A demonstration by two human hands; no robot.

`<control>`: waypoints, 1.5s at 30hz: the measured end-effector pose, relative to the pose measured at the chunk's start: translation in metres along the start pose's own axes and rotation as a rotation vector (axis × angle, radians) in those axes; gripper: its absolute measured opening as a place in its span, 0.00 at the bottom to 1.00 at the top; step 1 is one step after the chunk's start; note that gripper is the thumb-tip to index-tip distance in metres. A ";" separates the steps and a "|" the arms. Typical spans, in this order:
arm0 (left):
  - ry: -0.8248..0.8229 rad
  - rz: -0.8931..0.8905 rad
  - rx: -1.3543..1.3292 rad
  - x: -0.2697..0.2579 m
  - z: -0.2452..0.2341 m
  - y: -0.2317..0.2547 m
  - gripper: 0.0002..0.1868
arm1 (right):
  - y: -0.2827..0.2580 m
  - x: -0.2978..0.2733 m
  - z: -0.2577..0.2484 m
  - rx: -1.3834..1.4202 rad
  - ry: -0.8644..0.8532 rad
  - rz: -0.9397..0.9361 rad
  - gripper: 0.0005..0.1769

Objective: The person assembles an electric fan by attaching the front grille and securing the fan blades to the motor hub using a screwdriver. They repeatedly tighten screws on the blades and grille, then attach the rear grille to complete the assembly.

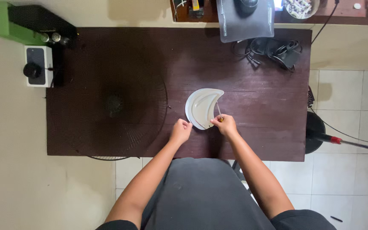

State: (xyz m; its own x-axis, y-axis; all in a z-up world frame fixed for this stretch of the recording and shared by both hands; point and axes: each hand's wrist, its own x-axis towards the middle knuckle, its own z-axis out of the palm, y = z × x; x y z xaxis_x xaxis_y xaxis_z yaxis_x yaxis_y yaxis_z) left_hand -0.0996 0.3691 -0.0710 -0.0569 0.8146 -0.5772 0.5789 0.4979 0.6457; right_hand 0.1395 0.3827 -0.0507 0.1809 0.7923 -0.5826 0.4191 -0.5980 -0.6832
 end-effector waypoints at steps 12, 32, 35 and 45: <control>-0.385 0.106 -0.773 -0.041 -0.090 -0.041 0.20 | -0.060 -0.074 0.072 0.213 -0.063 -0.206 0.10; -0.318 0.282 -0.553 -0.050 -0.200 -0.117 0.17 | -0.038 -0.108 0.168 -0.354 0.157 -0.429 0.09; -0.370 0.315 -0.672 -0.051 -0.197 -0.113 0.15 | -0.034 -0.108 0.174 -0.352 0.215 -0.474 0.08; -0.682 0.500 -0.616 -0.084 -0.148 -0.055 0.13 | -0.035 -0.221 0.136 0.558 0.355 -0.342 0.10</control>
State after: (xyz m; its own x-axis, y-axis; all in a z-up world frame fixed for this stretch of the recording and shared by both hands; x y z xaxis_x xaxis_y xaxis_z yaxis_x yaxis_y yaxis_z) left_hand -0.2471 0.3176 0.0162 0.6565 0.7245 -0.2100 -0.1156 0.3717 0.9211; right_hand -0.0358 0.2118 0.0421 0.4373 0.8801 -0.1847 0.0061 -0.2083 -0.9780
